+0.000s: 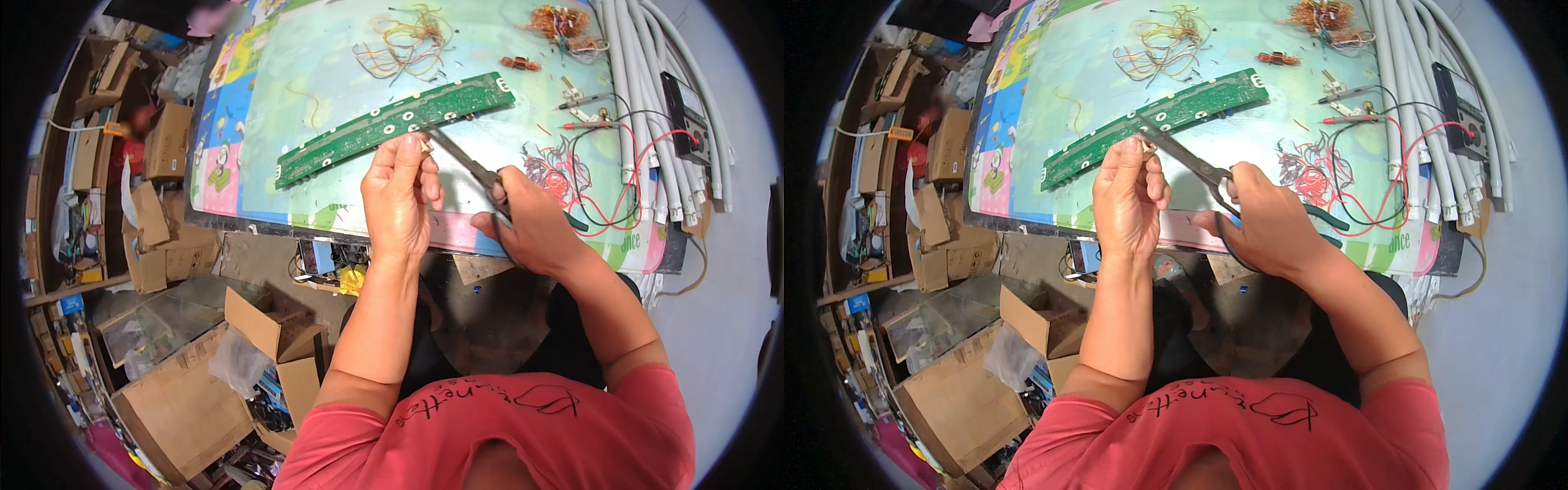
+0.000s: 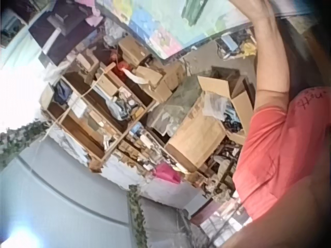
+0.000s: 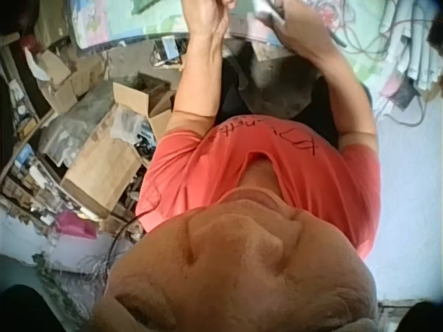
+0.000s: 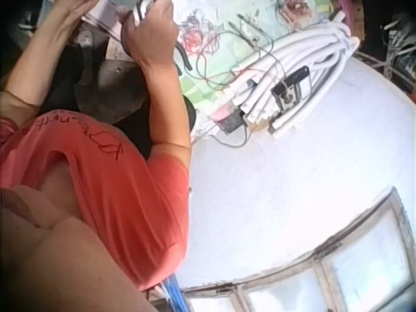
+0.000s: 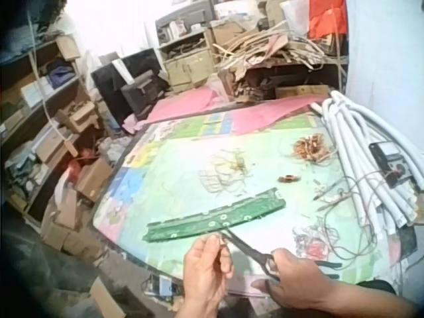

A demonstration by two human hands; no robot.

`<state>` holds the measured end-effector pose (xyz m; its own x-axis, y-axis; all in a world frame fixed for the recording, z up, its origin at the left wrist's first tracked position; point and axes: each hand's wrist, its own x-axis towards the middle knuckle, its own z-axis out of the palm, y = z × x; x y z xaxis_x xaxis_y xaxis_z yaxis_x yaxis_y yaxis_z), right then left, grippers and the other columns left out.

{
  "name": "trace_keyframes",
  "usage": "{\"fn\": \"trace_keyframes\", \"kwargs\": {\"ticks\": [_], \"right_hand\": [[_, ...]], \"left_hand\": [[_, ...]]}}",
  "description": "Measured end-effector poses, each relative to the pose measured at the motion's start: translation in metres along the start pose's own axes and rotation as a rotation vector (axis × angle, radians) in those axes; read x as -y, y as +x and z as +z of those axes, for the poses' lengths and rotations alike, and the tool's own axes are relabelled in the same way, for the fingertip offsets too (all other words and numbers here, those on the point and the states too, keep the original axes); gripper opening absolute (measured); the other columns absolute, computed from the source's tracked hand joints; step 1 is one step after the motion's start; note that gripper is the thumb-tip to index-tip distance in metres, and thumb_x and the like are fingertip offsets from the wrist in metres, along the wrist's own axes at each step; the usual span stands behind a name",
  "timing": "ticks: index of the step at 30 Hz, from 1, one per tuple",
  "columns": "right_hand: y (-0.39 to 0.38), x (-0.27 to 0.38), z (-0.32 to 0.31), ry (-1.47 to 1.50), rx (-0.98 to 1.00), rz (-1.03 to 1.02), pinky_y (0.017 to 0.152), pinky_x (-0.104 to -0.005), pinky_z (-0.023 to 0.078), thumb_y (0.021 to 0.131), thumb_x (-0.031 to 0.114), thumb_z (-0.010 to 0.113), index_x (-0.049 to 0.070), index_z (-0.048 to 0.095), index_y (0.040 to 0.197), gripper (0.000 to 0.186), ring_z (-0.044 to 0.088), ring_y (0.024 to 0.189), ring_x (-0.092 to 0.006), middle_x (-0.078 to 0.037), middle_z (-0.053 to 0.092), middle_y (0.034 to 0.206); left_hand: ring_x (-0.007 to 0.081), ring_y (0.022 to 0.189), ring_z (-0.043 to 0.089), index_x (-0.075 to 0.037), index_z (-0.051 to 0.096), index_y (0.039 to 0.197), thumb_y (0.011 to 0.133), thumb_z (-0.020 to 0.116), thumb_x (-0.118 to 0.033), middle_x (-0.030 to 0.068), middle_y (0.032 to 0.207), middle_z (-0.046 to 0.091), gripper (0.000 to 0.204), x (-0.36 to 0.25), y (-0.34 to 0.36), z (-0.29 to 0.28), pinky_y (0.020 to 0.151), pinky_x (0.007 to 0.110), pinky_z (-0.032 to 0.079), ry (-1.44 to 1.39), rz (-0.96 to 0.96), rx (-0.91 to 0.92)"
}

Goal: The person repeatedly picks up small white plastic components, uses shears to trim or adjust them, and places them on a workbench. A green circuit board and various wires are visible on the table throughout the task.

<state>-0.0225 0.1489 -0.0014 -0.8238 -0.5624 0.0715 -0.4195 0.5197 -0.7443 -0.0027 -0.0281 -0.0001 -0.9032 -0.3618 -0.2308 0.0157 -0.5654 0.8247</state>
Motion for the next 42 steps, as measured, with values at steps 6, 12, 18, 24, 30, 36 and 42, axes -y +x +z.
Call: {"fn": "trace_keyframes", "kwargs": {"ticks": [6,12,18,24,30,36,42], "right_hand": [[-0.001,-0.006,0.006,-0.322,-0.113,-0.064,0.048,-0.0414,0.048,0.077,0.05,0.068,-0.003,0.047,0.095,0.06,0.06,0.06,-0.0358,-0.017,0.051,0.085],[0.0,-0.003,0.003,-0.343,-0.148,-0.046,0.048,-0.0399,0.048,0.074,0.048,0.072,-0.002,0.048,0.094,0.059,0.06,0.059,-0.0333,-0.015,0.05,0.085],[0.001,-0.001,0.0,-0.366,-0.18,-0.103,0.049,-0.0405,0.048,0.072,0.046,0.074,-0.001,0.048,0.094,0.058,0.059,0.058,-0.0338,-0.015,0.05,0.086],[-0.002,-0.007,0.007,-0.246,-0.065,-0.034,0.049,-0.0407,0.048,0.073,0.046,0.073,-0.002,0.045,0.091,0.059,0.059,0.059,-0.0349,-0.016,0.055,0.075],[-0.003,0.0,0.007,-0.302,-0.067,-0.061,0.049,-0.0411,0.048,0.075,0.046,0.071,-0.002,0.044,0.089,0.057,0.06,0.06,-0.0353,-0.018,0.057,0.07],[-0.007,0.005,0.014,-0.274,0.045,0.022,0.047,-0.0398,0.048,0.082,0.044,0.065,-0.002,0.042,0.087,0.052,0.061,0.054,-0.0337,-0.015,0.056,0.059],[-0.007,0.008,0.02,-0.271,0.077,0.089,0.047,-0.0411,0.048,0.086,0.043,0.061,-0.003,0.041,0.088,0.05,0.061,0.054,-0.0351,-0.018,0.058,0.058]], "left_hand": [[0.011,0.056,0.05,-0.001,0.057,0.095,0.095,0.055,-0.019,0.0062,0.075,0.059,0.019,0.0,-0.004,0.001,0.046,0.027,0.044,0.058,0.017,0.025],[0.0098,0.058,0.051,0.007,0.055,0.113,0.093,0.055,-0.011,0.0039,0.076,0.057,0.027,0.001,-0.005,0.006,0.051,0.025,0.044,0.238,0.103,0.099],[0.0077,0.056,0.051,0.008,0.058,0.107,0.092,0.054,-0.005,0.0027,0.072,0.056,0.02,0.004,-0.009,0.007,0.051,0.023,0.043,0.554,0.238,-0.01],[0.007,0.055,0.05,0.009,0.06,0.107,0.091,0.054,-0.003,0.0029,0.073,0.058,0.02,-0.001,-0.012,0.007,0.049,0.023,0.043,0.604,0.202,0.036],[0.0067,0.055,0.049,0.006,0.062,0.102,0.089,0.054,-0.001,0.0026,0.076,0.06,0.017,-0.007,-0.013,0.001,0.048,0.022,0.043,0.766,0.198,0.005],[0.0066,0.056,0.048,0.005,0.063,0.093,0.088,0.054,0.0,0.0022,0.074,0.058,0.011,-0.016,-0.013,-0.004,0.048,0.022,0.042,0.805,0.135,0.049],[0.007,0.056,0.048,0.005,0.061,0.086,0.087,0.053,0.001,0.0018,0.072,0.056,0.009,-0.017,-0.015,-0.003,0.049,0.023,0.042,0.831,0.131,0.023]]}}
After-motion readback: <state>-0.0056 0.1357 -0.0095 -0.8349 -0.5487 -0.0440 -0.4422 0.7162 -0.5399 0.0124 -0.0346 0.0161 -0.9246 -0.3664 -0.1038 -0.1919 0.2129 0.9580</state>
